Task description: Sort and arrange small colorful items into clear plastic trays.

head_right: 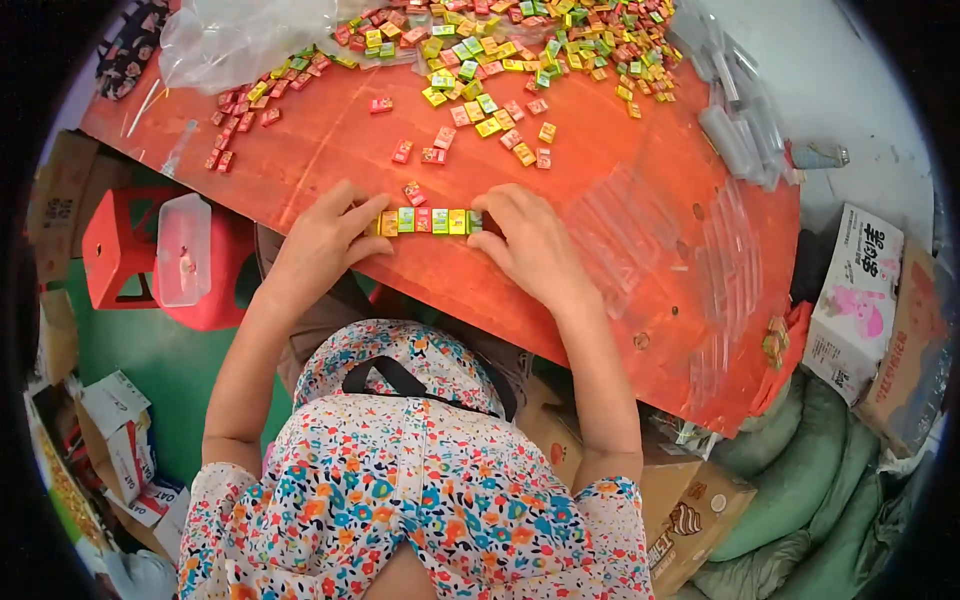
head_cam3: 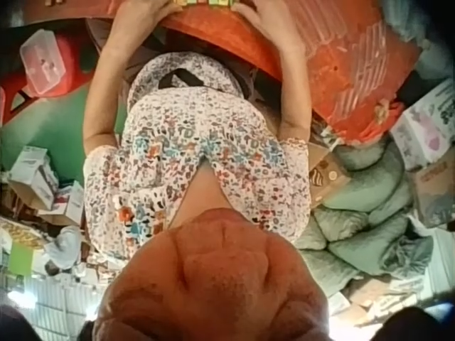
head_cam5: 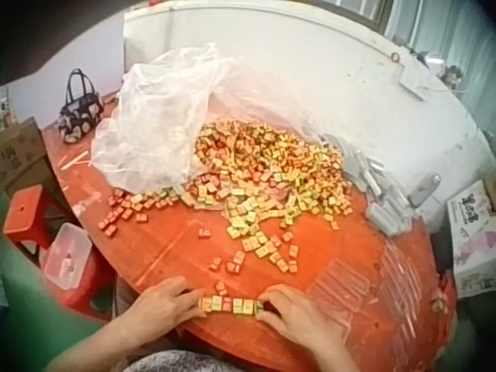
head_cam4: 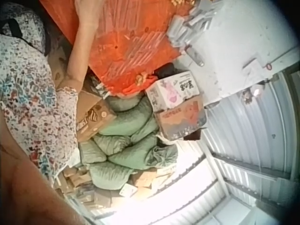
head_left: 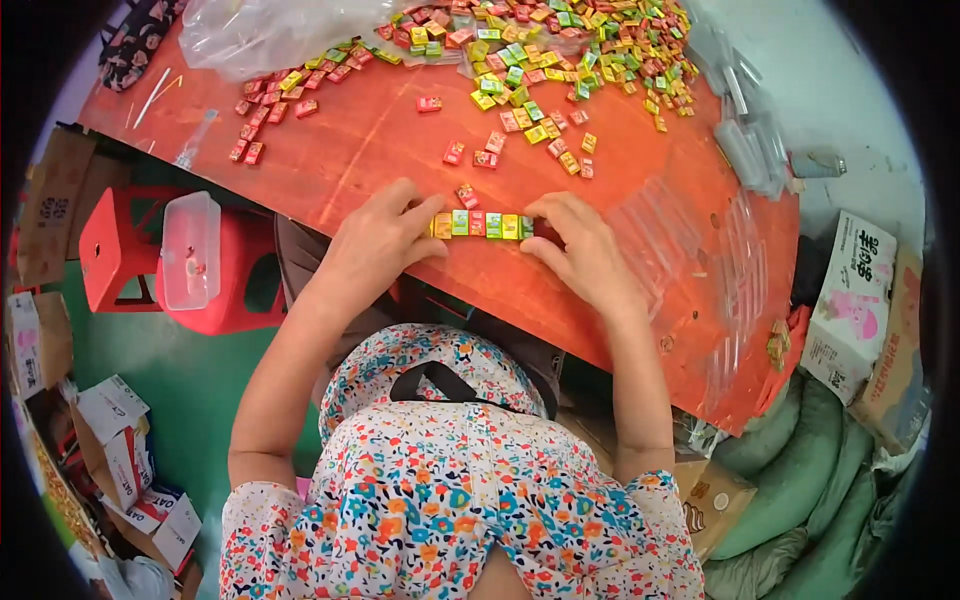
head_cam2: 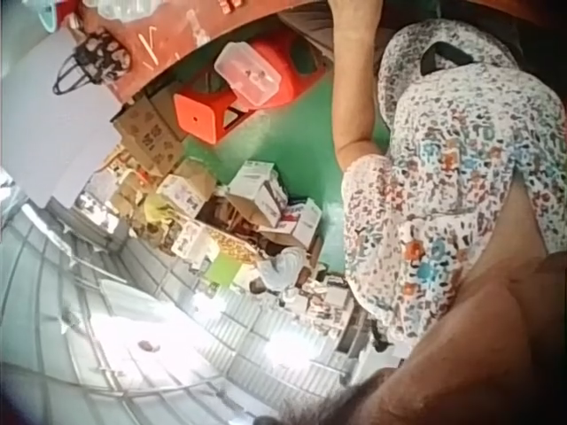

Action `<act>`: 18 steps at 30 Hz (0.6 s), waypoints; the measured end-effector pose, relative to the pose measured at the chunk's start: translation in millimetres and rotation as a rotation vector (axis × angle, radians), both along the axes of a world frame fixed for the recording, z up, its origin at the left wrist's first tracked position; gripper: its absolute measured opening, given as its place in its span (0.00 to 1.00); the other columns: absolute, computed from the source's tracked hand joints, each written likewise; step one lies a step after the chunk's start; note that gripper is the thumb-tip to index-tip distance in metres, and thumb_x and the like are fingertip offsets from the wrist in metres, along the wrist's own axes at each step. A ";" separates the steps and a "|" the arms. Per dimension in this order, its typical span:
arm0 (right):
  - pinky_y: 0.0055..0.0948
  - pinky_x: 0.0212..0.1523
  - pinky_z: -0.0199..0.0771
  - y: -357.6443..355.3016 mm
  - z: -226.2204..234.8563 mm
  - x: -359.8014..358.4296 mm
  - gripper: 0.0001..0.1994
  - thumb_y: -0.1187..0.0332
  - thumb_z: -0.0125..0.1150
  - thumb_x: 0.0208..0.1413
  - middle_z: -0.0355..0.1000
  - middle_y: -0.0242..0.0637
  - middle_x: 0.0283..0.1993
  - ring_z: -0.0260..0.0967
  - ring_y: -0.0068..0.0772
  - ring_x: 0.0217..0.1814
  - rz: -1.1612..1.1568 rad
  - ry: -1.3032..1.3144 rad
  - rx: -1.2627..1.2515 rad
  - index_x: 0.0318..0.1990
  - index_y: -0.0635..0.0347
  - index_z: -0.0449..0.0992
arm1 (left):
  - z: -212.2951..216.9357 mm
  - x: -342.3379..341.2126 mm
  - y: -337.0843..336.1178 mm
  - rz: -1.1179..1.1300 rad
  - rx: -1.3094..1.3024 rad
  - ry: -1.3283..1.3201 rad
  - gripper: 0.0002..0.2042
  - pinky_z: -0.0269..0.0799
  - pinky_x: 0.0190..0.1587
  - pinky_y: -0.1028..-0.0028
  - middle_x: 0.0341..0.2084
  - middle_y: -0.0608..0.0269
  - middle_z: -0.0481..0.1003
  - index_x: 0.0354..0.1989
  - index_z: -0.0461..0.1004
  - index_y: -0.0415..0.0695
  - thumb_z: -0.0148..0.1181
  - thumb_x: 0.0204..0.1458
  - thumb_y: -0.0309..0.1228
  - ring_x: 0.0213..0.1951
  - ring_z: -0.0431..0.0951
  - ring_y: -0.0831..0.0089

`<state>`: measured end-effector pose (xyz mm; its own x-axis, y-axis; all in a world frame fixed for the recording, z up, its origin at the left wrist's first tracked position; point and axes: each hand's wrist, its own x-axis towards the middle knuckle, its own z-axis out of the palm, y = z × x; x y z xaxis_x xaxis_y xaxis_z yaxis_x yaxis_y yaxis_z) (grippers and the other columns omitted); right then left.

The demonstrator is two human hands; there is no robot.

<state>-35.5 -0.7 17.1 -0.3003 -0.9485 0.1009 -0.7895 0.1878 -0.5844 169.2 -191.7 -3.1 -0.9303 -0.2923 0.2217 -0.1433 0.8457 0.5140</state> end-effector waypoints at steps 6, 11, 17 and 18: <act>0.37 0.49 0.74 -2.7 1.1 8.8 0.20 0.67 0.68 0.51 0.70 0.42 0.51 0.72 0.44 0.50 -0.026 -0.007 -0.009 0.52 0.59 0.74 | 7.3 -4.1 2.4 -0.029 0.063 -0.038 0.23 0.73 0.38 0.60 0.37 0.55 0.69 0.52 0.74 0.42 0.68 0.48 0.37 0.38 0.76 0.56; 0.38 0.51 0.74 -1.9 -2.5 12.6 0.21 0.63 0.66 0.54 0.70 0.40 0.51 0.71 0.43 0.53 0.039 0.116 -0.004 0.55 0.55 0.75 | 5.3 -14.1 11.6 -0.064 0.075 -0.048 0.23 0.73 0.38 0.60 0.37 0.54 0.70 0.53 0.74 0.44 0.68 0.48 0.36 0.37 0.76 0.55; 0.39 0.48 0.73 1.2 -12.2 26.3 0.16 0.64 0.66 0.53 0.71 0.37 0.47 0.71 0.42 0.50 -0.041 0.134 -0.035 0.49 0.55 0.77 | 7.9 -17.7 24.7 0.011 0.099 -0.019 0.15 0.74 0.34 0.60 0.34 0.57 0.71 0.45 0.76 0.44 0.67 0.50 0.33 0.34 0.77 0.57; 0.39 0.48 0.73 5.9 -11.3 28.8 0.15 0.65 0.66 0.53 0.71 0.37 0.47 0.71 0.42 0.49 -0.048 0.119 -0.034 0.48 0.55 0.77 | 8.5 -20.8 28.2 -0.008 0.130 0.011 0.13 0.74 0.34 0.61 0.34 0.57 0.72 0.43 0.77 0.44 0.67 0.50 0.32 0.33 0.77 0.58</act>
